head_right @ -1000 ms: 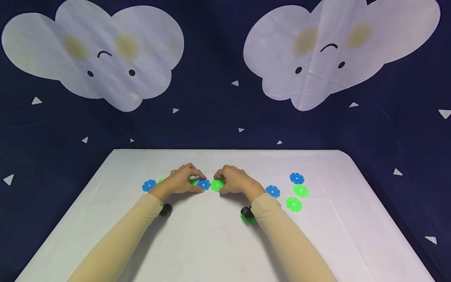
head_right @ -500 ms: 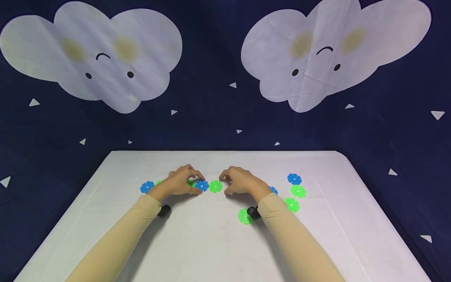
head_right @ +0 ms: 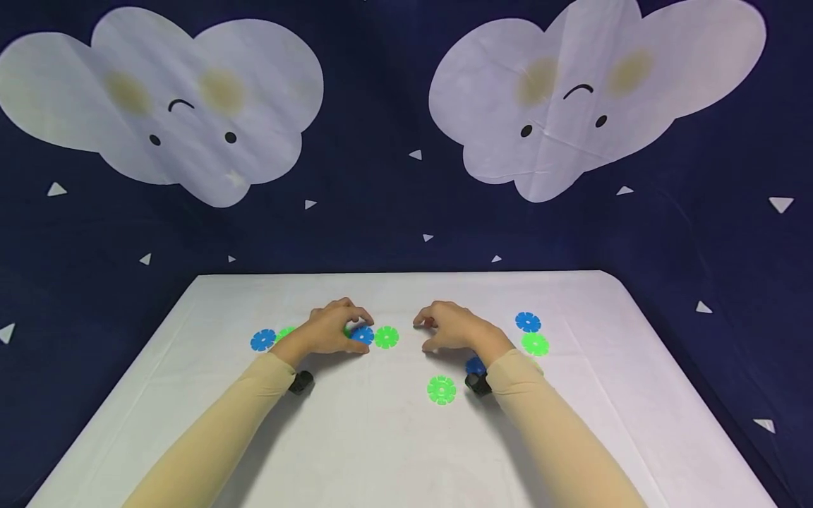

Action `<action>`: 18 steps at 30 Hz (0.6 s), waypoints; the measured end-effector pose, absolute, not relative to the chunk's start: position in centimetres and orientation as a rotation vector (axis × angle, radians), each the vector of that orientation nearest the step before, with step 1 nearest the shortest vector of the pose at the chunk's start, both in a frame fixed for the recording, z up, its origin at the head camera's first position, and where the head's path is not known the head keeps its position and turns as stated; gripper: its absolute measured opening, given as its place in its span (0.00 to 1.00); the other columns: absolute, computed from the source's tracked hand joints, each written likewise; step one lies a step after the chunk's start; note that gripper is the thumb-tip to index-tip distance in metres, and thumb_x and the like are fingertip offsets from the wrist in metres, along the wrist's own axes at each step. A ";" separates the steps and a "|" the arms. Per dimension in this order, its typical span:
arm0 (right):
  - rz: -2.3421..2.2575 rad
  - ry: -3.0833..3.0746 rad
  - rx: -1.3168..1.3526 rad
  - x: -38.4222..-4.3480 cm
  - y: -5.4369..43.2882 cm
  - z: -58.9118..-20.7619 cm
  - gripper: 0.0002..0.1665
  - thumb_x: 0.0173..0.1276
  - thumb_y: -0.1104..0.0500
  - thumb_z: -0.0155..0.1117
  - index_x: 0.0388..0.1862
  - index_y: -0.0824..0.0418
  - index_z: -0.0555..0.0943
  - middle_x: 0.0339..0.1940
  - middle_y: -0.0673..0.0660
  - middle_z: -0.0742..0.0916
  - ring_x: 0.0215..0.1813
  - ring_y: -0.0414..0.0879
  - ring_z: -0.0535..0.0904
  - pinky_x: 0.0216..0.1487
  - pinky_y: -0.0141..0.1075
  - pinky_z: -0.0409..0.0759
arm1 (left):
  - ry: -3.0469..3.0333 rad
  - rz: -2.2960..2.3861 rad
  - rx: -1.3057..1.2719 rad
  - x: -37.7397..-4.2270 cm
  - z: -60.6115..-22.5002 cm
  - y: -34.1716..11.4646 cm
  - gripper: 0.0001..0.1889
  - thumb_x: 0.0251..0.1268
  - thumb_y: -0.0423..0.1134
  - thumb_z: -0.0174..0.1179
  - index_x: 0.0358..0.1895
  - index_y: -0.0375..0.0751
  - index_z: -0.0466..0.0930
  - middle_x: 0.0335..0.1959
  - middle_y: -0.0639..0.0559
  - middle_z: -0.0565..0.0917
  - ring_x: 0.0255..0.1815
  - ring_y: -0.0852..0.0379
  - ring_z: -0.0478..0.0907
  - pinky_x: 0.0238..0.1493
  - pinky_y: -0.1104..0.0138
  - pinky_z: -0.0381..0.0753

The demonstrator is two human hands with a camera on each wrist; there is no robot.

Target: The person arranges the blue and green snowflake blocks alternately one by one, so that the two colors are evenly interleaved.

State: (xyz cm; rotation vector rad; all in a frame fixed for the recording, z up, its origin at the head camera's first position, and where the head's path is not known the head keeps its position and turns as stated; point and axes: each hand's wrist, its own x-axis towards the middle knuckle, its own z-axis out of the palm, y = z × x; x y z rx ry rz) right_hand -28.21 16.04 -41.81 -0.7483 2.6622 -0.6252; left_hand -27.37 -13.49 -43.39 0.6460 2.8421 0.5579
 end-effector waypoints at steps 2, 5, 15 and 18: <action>-0.624 2.659 -0.742 -28.1 16.5 -41.8 0.31 0.62 0.55 0.83 0.65 0.58 0.87 0.57 0.57 0.88 0.63 0.54 0.84 0.68 0.52 0.81 | 2.835 0.570 0.660 -27.4 -43.5 -13.1 0.29 0.57 0.56 0.81 0.62 0.57 0.86 0.59 0.51 0.82 0.65 0.48 0.78 0.66 0.37 0.69; -0.625 2.656 -0.728 -28.0 17.3 -41.7 0.31 0.62 0.55 0.83 0.64 0.58 0.87 0.58 0.58 0.89 0.63 0.54 0.84 0.69 0.53 0.81 | 2.822 0.582 0.671 -27.3 -43.6 -12.5 0.29 0.58 0.56 0.81 0.63 0.57 0.86 0.58 0.52 0.82 0.64 0.49 0.77 0.67 0.38 0.69; -0.632 2.665 -0.631 -27.2 20.8 -41.1 0.31 0.62 0.56 0.83 0.64 0.60 0.86 0.61 0.58 0.89 0.65 0.57 0.84 0.70 0.56 0.80 | 2.824 0.613 0.658 -27.3 -43.6 -11.5 0.26 0.60 0.55 0.80 0.62 0.61 0.88 0.57 0.53 0.81 0.63 0.50 0.77 0.69 0.38 0.68; -0.631 2.678 -0.623 -26.7 22.0 -40.8 0.31 0.60 0.56 0.84 0.62 0.62 0.87 0.59 0.58 0.90 0.62 0.57 0.85 0.69 0.56 0.80 | 2.826 0.632 0.654 -27.3 -43.6 -11.4 0.25 0.59 0.55 0.80 0.61 0.61 0.89 0.56 0.54 0.81 0.62 0.50 0.77 0.68 0.39 0.68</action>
